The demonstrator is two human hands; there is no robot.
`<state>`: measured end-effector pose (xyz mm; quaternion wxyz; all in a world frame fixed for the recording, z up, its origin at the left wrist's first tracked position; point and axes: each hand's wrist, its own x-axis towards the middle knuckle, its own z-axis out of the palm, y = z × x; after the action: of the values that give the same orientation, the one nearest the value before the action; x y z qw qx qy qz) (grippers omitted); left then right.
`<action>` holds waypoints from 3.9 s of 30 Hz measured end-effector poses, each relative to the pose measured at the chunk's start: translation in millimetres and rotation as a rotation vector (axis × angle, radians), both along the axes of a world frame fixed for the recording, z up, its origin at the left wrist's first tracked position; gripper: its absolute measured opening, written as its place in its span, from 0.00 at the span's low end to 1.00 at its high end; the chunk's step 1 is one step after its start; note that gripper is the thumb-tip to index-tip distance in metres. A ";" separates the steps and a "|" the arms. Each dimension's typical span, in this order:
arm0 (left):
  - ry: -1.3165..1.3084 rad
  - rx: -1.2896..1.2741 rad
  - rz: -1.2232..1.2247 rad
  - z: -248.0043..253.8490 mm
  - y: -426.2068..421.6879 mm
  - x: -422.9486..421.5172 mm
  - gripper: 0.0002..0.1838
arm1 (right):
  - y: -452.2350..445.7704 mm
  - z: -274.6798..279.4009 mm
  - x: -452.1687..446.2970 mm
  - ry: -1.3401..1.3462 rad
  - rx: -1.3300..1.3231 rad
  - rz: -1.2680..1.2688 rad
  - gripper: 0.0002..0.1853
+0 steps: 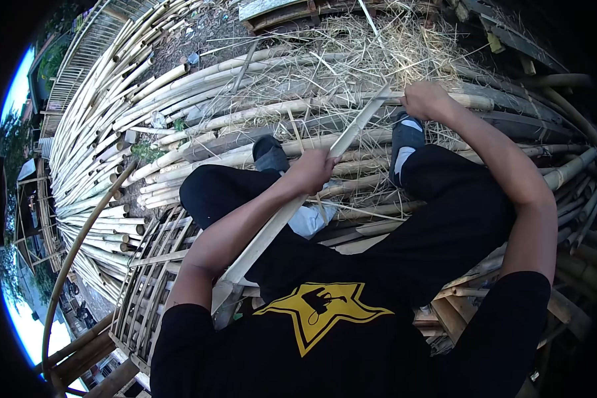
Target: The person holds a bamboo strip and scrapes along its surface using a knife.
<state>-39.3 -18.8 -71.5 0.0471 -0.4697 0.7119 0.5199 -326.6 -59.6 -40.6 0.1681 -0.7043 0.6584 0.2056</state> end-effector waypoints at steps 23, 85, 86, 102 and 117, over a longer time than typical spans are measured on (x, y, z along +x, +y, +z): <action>0.094 -0.075 0.032 13.2 -1.5 20.8 0.15 | 0.4 -8.0 -196.8 0.412 -0.121 -0.319 0.24; 0.138 0.152 0.096 26.6 -18.0 -13.7 0.19 | -17.9 23.7 -18.1 -0.023 -0.288 0.091 0.22; 0.136 0.152 0.093 25.7 -17.9 -14.0 0.19 | -18.3 22.0 -18.8 -0.024 -0.288 0.088 0.22; 0.148 -0.029 0.037 14.6 -16.5 -14.6 0.18 | -19.1 26.6 -32.5 -0.821 0.312 -0.910 0.20; 0.147 -0.138 0.047 2.0 -19.4 -12.0 0.17 | -16.6 19.1 8.2 -0.752 0.541 -0.686 0.28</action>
<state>-51.2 -38.2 -69.5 -0.0498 -0.4489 0.7365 0.5035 -318.4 -76.1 -21.5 0.6217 -0.4073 0.6681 0.0358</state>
